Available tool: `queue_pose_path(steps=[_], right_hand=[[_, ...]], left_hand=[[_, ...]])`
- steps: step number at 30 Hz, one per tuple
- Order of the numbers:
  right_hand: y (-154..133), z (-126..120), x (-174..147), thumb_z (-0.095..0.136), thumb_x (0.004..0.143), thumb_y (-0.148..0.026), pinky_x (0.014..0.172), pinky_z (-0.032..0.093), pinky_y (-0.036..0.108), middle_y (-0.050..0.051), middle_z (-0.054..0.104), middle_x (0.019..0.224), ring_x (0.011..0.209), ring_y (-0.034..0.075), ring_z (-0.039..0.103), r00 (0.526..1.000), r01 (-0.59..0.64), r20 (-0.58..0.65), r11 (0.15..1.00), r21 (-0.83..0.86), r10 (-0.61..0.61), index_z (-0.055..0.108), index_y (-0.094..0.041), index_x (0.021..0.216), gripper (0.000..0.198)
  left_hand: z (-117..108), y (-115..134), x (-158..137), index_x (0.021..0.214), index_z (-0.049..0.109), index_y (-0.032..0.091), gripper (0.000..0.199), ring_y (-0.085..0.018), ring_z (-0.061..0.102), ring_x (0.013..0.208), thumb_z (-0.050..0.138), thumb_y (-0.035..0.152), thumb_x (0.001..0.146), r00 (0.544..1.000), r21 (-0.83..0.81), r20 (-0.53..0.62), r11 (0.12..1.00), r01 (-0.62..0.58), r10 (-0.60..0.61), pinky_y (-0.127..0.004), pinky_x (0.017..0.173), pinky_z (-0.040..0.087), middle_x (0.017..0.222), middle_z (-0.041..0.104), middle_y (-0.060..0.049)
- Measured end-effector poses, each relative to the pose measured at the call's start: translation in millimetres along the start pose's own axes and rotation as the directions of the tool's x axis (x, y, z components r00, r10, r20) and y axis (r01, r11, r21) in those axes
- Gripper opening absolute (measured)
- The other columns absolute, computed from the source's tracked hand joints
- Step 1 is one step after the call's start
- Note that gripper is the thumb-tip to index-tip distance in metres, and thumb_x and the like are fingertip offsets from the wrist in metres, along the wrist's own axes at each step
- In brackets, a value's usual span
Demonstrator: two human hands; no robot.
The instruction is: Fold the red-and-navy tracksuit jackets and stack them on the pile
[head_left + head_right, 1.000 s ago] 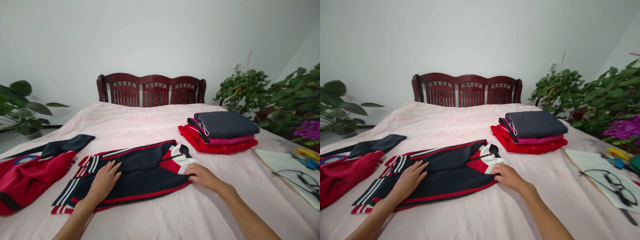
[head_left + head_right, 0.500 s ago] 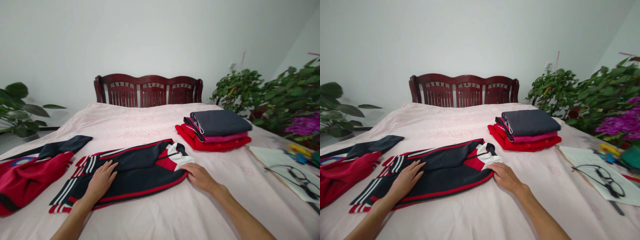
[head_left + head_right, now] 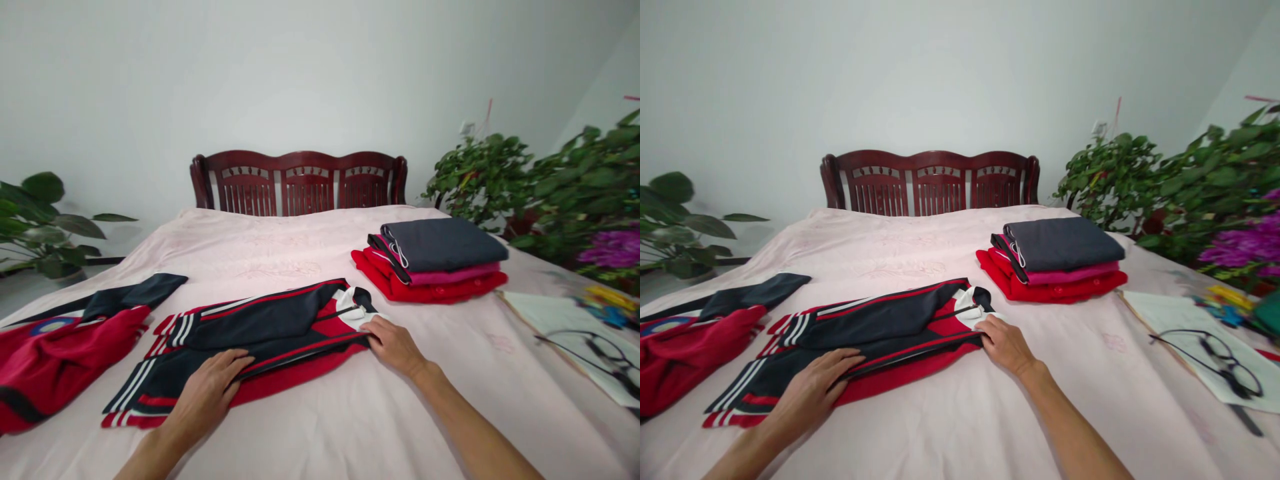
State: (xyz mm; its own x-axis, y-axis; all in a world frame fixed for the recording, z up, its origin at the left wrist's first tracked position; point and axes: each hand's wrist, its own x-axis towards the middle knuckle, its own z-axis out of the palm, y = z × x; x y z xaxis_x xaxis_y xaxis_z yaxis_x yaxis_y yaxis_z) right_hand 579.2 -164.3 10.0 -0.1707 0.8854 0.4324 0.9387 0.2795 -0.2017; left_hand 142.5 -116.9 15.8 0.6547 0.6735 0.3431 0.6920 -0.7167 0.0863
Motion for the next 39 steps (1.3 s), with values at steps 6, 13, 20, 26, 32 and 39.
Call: queue_pose_path(steps=[6, 13, 20, 26, 32, 39], right_hand=[[-13, -3, 7, 0.046, 0.082, -0.012, 0.078, 0.046, 0.028, 0.002, 0.070, 0.104, 0.096, 0.019, 0.064, 0.991, -0.113, 0.074, 0.993, -0.034, 0.115, 0.067, -0.026, 0.102, 0.032], [-29, -12, 22, 0.055, 0.076, -0.015, 0.084, 0.042, 0.031, 0.000, 0.072, 0.094, 0.093, 0.020, 0.064, 0.987, -0.069, 0.147, 0.998, -0.004, 0.069, 0.070, -0.027, 0.096, 0.028], [-23, 2, 17, 0.043, 0.073, -0.001, 0.078, 0.042, 0.030, 0.003, 0.069, 0.089, 0.086, 0.019, 0.063, 0.997, 0.071, 0.040, 0.997, -0.035, -0.070, 0.066, -0.021, 0.094, 0.037], [-17, -1, 9, 0.045, 0.066, 0.000, 0.080, 0.044, 0.028, 0.002, 0.066, 0.096, 0.091, 0.018, 0.062, 0.994, 0.066, 0.080, 0.994, 0.085, -0.073, 0.064, -0.022, 0.099, 0.044], [-18, -14, 6, 0.042, 0.068, 0.001, 0.079, 0.044, 0.029, 0.003, 0.063, 0.095, 0.090, 0.019, 0.061, 0.975, 0.104, 0.195, 0.994, 0.035, -0.109, 0.067, -0.024, 0.102, 0.048], [-50, -23, 25, 0.048, 0.071, -0.006, 0.090, 0.043, 0.032, 0.005, 0.063, 0.102, 0.099, 0.020, 0.058, 0.981, 0.121, 0.145, 0.991, 0.051, -0.127, 0.064, -0.024, 0.114, 0.049]], left_hand=[[3, -2, 0, 0.125, 0.064, 0.031, 0.050, -0.021, 0.062, 0.116, 0.045, 0.007, 0.086, 0.993, 0.063, -0.106, 0.997, -0.047, 0.054, -0.035, 0.100, 0.050, 0.128, 0.066, -0.001], [-7, 11, 14, 0.105, 0.069, 0.026, 0.047, -0.018, 0.061, 0.086, 0.048, -0.004, 0.076, 0.992, 0.103, -0.120, 0.994, 0.035, -0.023, -0.030, 0.078, 0.051, 0.097, 0.065, -0.003], [-5, 15, 23, 0.105, 0.069, 0.025, 0.050, -0.019, 0.058, 0.086, 0.041, -0.006, 0.079, 0.997, 0.196, -0.044, 0.978, 0.075, -0.067, -0.031, 0.074, 0.051, 0.098, 0.063, -0.004], [-8, 2, 5, 0.127, 0.062, 0.034, 0.070, -0.021, 0.058, 0.109, 0.043, -0.006, 0.073, 0.987, 0.113, 0.130, 0.990, 0.079, -0.093, -0.036, 0.094, 0.050, 0.126, 0.060, -0.003], [-9, -25, -24, 0.142, 0.048, 0.041, 0.083, -0.021, 0.056, 0.120, 0.037, -0.007, 0.076, 0.978, 0.176, 0.176, 0.981, 0.079, -0.110, -0.040, 0.100, 0.048, 0.138, 0.058, 0.000], [-26, 29, -11, 0.141, 0.048, 0.035, 0.078, -0.024, 0.047, 0.130, 0.047, -0.004, 0.073, 0.996, 0.096, 0.044, 0.992, -0.078, 0.074, -0.040, 0.108, 0.041, 0.143, 0.052, -0.002]])
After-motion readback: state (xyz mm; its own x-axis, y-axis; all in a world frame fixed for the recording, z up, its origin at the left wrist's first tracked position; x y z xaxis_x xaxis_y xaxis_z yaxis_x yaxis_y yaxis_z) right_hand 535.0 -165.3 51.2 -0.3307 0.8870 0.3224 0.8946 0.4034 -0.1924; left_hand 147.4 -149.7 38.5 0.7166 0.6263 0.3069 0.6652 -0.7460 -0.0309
